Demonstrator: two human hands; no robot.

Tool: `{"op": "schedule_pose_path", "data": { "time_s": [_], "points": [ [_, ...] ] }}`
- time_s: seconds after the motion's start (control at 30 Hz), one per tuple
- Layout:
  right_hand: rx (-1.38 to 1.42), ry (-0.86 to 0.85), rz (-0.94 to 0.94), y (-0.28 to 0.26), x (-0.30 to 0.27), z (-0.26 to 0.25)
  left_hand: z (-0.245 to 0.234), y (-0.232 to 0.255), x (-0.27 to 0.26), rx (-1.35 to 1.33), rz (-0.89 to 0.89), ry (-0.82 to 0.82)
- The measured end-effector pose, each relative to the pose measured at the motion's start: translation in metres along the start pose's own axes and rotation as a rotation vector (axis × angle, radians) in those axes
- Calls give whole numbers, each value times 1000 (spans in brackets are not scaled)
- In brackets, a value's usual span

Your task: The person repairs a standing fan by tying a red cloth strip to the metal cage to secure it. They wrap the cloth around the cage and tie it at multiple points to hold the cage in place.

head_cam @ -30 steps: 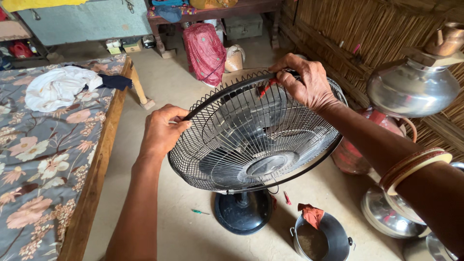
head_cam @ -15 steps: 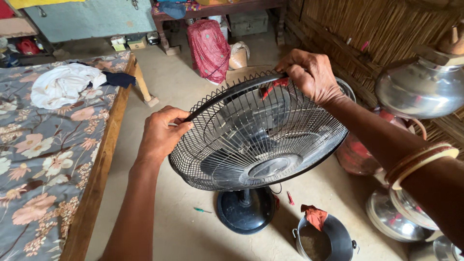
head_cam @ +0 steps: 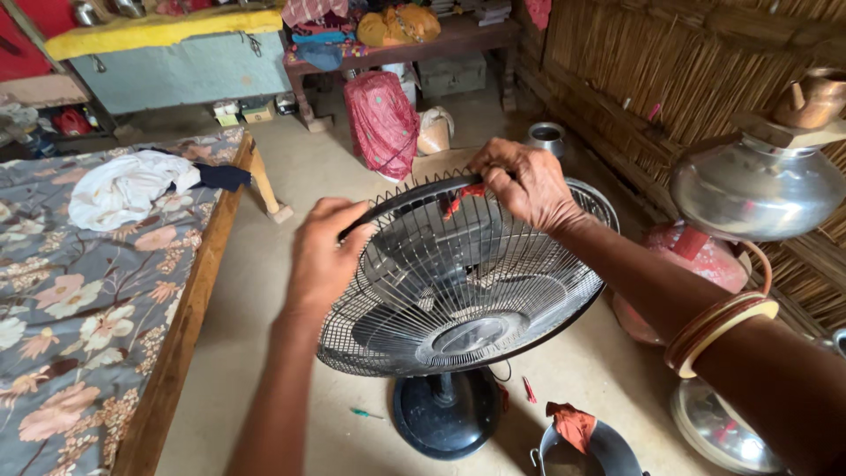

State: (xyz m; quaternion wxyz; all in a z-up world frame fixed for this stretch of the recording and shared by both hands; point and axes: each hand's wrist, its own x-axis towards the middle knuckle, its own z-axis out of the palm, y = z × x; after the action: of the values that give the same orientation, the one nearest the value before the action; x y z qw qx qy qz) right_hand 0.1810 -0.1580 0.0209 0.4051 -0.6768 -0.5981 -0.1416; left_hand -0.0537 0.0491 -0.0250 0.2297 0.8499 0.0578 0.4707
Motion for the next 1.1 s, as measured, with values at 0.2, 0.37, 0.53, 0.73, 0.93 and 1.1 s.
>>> {"op": "schedule_pose_path", "data": {
  "time_s": [0.2,0.37,0.53,0.73,0.93,1.1],
  "points": [
    [-79,-9,-23,-4,-6,-2,55,41,26,1,136,89],
    [-108,-25,-122,-6,-9,-7,60,43,35,-19,107,73],
    [-127,-21,-129,-3,-5,-6,56,40,39,-97,13,8],
    [-120,-42,-150,4,0,-9,62,43,38,-36,37,81],
    [-87,-44,-157,8,-4,-8,64,46,32,-39,37,81],
    [-122,-43,-146,6,-4,-8,61,52,35,5,55,87]
  ]
}}
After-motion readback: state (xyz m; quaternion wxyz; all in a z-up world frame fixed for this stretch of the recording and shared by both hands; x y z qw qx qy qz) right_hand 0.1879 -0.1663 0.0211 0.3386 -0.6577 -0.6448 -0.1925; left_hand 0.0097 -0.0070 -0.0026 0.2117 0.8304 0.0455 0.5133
